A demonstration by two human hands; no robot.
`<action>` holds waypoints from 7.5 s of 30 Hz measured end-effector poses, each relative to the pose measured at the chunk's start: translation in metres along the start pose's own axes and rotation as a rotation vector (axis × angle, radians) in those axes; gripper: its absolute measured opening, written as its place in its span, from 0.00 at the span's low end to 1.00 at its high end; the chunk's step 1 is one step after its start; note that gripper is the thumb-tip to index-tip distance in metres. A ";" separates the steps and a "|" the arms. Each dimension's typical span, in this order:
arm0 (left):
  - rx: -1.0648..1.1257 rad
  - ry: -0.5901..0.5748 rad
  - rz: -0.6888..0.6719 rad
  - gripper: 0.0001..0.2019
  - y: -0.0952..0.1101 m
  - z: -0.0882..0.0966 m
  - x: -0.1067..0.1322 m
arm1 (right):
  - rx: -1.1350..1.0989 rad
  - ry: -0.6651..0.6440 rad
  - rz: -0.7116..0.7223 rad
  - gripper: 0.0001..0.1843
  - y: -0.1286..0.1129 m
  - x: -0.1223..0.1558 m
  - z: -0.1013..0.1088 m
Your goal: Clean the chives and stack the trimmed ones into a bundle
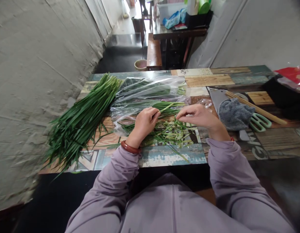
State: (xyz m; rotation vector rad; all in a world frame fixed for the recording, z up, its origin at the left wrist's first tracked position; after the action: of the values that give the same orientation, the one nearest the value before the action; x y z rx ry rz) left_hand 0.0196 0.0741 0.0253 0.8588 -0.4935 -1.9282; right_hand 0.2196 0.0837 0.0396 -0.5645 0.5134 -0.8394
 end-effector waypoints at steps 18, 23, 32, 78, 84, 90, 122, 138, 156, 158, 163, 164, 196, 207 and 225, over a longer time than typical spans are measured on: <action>0.063 -0.078 -0.132 0.14 0.015 -0.011 0.004 | 0.251 0.351 0.128 0.10 -0.011 -0.012 -0.019; -0.172 -0.018 -0.252 0.17 0.024 -0.009 0.008 | 0.043 0.375 -0.050 0.12 -0.010 -0.015 -0.024; -0.287 0.033 -0.267 0.16 0.028 -0.005 0.010 | -0.278 0.627 -0.383 0.16 0.036 -0.003 -0.004; 0.151 0.185 -0.093 0.08 0.011 0.004 0.003 | 0.366 0.275 0.021 0.08 0.030 0.002 0.015; 0.192 0.307 -0.126 0.08 0.015 0.013 0.005 | 0.273 0.288 0.082 0.13 0.014 -0.003 0.000; 0.079 0.214 -0.187 0.10 0.024 0.008 0.005 | 0.359 0.304 0.125 0.11 0.007 -0.008 -0.015; 0.415 0.040 0.038 0.07 0.014 -0.004 -0.001 | -0.027 0.340 -0.164 0.26 -0.002 -0.016 -0.021; 0.386 -0.006 0.023 0.07 0.012 -0.008 -0.001 | -0.050 0.374 -0.167 0.30 -0.006 -0.018 -0.029; 0.449 -0.002 0.050 0.11 0.008 -0.008 -0.003 | 0.454 0.298 0.115 0.13 -0.008 -0.014 -0.031; 0.457 0.000 0.062 0.11 0.007 -0.006 -0.003 | 0.496 0.307 0.104 0.12 -0.004 -0.013 -0.026; 0.456 0.067 0.117 0.12 0.004 0.005 -0.001 | 0.374 0.349 0.044 0.11 0.012 -0.003 0.000; 0.460 0.066 0.138 0.13 0.002 0.005 -0.001 | 0.313 0.301 0.053 0.11 0.012 -0.002 0.001; 0.288 -0.061 0.078 0.09 0.007 -0.003 0.001 | 0.349 0.384 0.202 0.07 -0.015 -0.006 -0.012; 0.244 -0.001 -0.041 0.06 0.013 -0.003 0.002 | -0.043 0.455 -0.026 0.09 -0.004 -0.013 -0.028; 0.034 0.177 -0.105 0.07 0.005 0.014 0.003 | -0.489 0.646 -0.244 0.20 0.034 0.004 0.015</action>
State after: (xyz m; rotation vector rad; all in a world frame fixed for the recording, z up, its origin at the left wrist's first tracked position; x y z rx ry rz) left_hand 0.0109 0.0694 0.0370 1.0850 -0.3832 -1.9209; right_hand 0.2493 0.1028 0.0284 -0.8135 1.2813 -1.1407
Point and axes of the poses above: each hand's wrist, its own x-axis away from the middle knuckle, its own z-axis out of the back of the hand, y = z × x, the point moved 6 cm from there along -x, towards the middle knuckle, and after that the axes turned 14 degrees about x, right-handed, at the moved point
